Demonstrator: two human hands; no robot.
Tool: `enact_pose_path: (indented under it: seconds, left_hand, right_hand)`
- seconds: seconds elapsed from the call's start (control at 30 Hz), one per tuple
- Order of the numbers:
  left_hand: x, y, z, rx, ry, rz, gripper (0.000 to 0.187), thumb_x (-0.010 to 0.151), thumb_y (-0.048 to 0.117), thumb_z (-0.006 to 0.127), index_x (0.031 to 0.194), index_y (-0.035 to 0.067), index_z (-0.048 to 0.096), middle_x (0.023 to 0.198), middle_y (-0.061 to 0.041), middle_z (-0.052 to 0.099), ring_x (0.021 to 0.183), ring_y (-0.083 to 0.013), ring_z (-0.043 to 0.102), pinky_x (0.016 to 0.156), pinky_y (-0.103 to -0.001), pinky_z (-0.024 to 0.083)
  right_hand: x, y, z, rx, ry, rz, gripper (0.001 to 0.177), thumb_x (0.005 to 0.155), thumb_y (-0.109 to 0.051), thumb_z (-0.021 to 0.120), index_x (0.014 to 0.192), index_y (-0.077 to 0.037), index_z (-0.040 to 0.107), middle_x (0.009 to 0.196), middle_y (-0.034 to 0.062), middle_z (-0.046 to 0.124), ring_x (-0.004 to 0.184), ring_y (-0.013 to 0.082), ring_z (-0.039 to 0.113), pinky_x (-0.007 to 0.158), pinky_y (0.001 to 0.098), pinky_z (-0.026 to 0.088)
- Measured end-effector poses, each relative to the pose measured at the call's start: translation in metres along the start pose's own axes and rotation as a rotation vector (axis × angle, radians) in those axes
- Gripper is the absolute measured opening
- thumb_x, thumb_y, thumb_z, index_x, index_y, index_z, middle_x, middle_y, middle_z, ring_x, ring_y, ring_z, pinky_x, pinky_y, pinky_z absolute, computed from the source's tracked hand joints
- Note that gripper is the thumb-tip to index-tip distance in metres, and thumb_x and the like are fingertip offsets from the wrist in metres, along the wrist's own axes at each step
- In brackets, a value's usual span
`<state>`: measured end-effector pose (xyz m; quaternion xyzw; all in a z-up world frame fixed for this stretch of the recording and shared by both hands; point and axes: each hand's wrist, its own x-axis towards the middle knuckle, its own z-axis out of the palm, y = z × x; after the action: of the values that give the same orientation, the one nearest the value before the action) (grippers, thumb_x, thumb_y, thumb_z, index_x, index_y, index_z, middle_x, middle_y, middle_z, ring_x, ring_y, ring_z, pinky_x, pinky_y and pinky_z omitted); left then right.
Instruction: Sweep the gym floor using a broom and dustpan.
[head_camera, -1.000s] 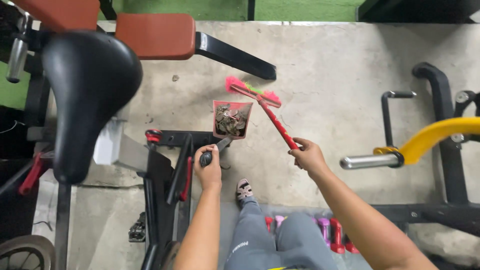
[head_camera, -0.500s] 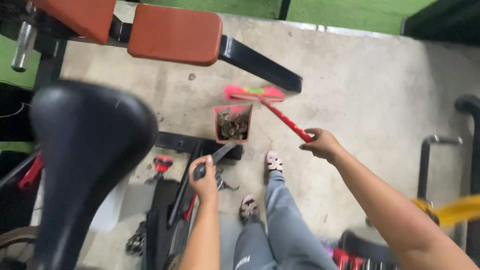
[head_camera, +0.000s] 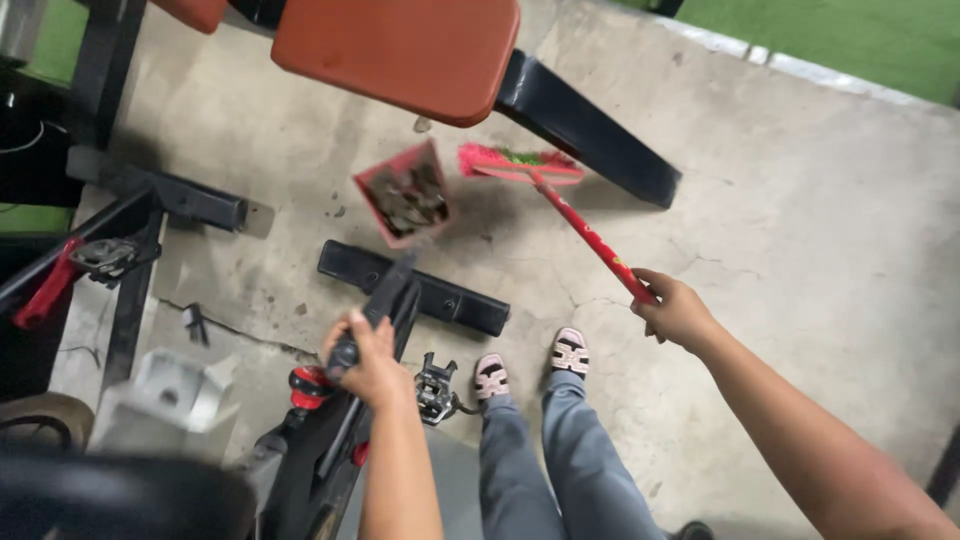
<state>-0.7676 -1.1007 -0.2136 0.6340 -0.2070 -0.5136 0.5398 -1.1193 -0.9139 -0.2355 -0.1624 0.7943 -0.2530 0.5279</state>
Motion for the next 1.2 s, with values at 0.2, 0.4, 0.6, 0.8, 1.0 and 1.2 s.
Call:
enact_pose_path:
  seconds: [0.2,0.4,0.6,0.8,1.0,1.2]
  left_hand:
    - [0.036,0.035,0.023,-0.06,0.077,0.212,0.029,0.097,0.021,0.073,0.109,0.008,0.051,0.114,-0.011,0.063,0.1,-0.0287,0.069,0.092,-0.052,0.059]
    - [0.061,0.061,0.031,-0.105,0.099,0.293,0.037,0.098,0.029,0.071,0.119,0.013,0.045,0.123,-0.011,0.066,0.103,-0.0359,0.072,0.096,-0.053,0.059]
    - [0.077,0.063,0.016,-0.131,-0.008,0.418,0.035,0.105,0.029,0.07,0.125,0.013,0.045,0.136,-0.009,0.059,0.118,-0.0412,0.071,0.105,-0.057,0.053]
    - [0.084,0.046,0.007,0.054,0.133,0.458,0.031,0.11,0.03,0.066,0.124,0.013,0.046,0.133,-0.011,0.06,0.113,-0.0466,0.072,0.102,-0.059,0.055]
    - [0.086,0.027,0.009,-0.016,0.117,0.418,0.029,0.109,0.026,0.067,0.124,0.014,0.045,0.13,-0.008,0.06,0.111,-0.0458,0.071,0.101,-0.058,0.056]
    - [0.072,0.028,0.015,-0.006,0.073,0.371,0.027,0.111,0.024,0.066,0.124,0.013,0.045,0.133,-0.008,0.061,0.115,-0.0428,0.074,0.104,-0.058,0.054]
  right_hand:
    - [0.094,0.034,0.066,-0.568,0.203,-0.394,0.059,0.08,-0.007,0.067,0.138,-0.016,0.062,0.109,0.0192,0.074,0.092,0.0354,0.072,0.08,0.044,0.057]
    - [0.159,-0.041,0.187,-0.682,0.007,-0.427,0.072,0.089,0.003,0.048,0.147,-0.04,0.052,0.135,0.0069,0.065,0.112,0.0291,0.068,0.088,0.0435,0.057]
    - [0.214,-0.117,0.347,-0.781,-0.179,-0.564,0.067,0.086,-0.002,0.051,0.147,-0.028,0.047,0.125,0.0161,0.061,0.11,0.037,0.065,0.086,0.0498,0.056]
    - [0.285,-0.102,0.405,-0.757,-0.069,-0.576,0.027,0.109,-0.027,0.043,0.123,-0.016,0.063,0.121,0.015,0.066,0.105,0.0364,0.069,0.084,0.0498,0.058]
    - [0.329,-0.067,0.292,-1.006,-0.063,-0.557,0.039,0.106,-0.016,0.041,0.144,-0.021,0.05,0.124,0.0138,0.065,0.097,0.0326,0.072,0.067,0.0465,0.061]
    - [0.271,-0.074,0.15,-1.182,0.006,-0.504,0.057,0.099,-0.006,0.047,0.154,-0.022,0.04,0.118,0.0124,0.062,0.092,0.0318,0.071,0.067,0.0432,0.061]
